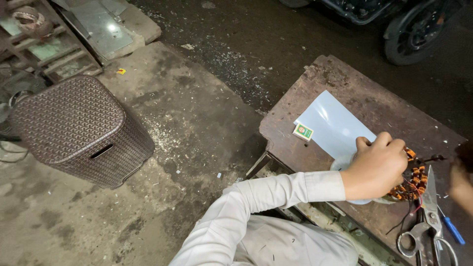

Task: The person works on a circular stator assembly, using pliers and scissors to cut, strip, and insert wires into the coil slots. They repeatedly adjust and secure the wires by hand, occasionally using tools to manipulate the connections.

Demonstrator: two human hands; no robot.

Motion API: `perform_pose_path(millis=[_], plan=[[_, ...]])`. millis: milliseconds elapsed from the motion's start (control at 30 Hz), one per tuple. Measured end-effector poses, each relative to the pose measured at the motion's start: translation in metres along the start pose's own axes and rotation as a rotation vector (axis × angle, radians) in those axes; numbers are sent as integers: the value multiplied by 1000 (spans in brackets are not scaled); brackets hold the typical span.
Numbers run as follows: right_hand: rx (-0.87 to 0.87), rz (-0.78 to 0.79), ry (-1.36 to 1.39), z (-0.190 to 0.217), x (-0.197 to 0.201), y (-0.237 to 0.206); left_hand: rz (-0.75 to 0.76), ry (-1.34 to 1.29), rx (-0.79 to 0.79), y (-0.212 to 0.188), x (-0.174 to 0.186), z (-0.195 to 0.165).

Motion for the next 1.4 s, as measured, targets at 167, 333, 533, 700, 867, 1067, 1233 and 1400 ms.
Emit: perform_pose_path(millis=[167,333,533,700,867,1067,1233,1400], plan=[[-13,-36,-2,-31,-17,19,10,-25,49,1,4,-4],[-40,-75,4,-54,-25,36,17,-124,45,-1,11,3],[-60,-152,-2,-81,-36,43,-12,-155,-38,-2,28,10],[-70,-278,-10,-104,-46,42,42,-181,-89,-7,35,13],[-58,-443,-31,-121,-59,31,141,-359,-21,-9,32,20],[-129,-508,-36,-125,-110,-16,211,-443,-107,0,43,35],[-187,-471,-27,-117,-129,-38,293,-527,-220,4,52,40],[-202,-452,-25,-110,-121,-53,409,-411,-270,8,57,42]])
Point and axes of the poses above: each hand's wrist, its own y-axis towards the middle knuckle, its own x-axis out of the back of the hand, z = x × y, the point moved 2 cm from there along y, towards the middle knuckle, and after that the axes turned 11 degrees about -y, right-handed, at the moved point
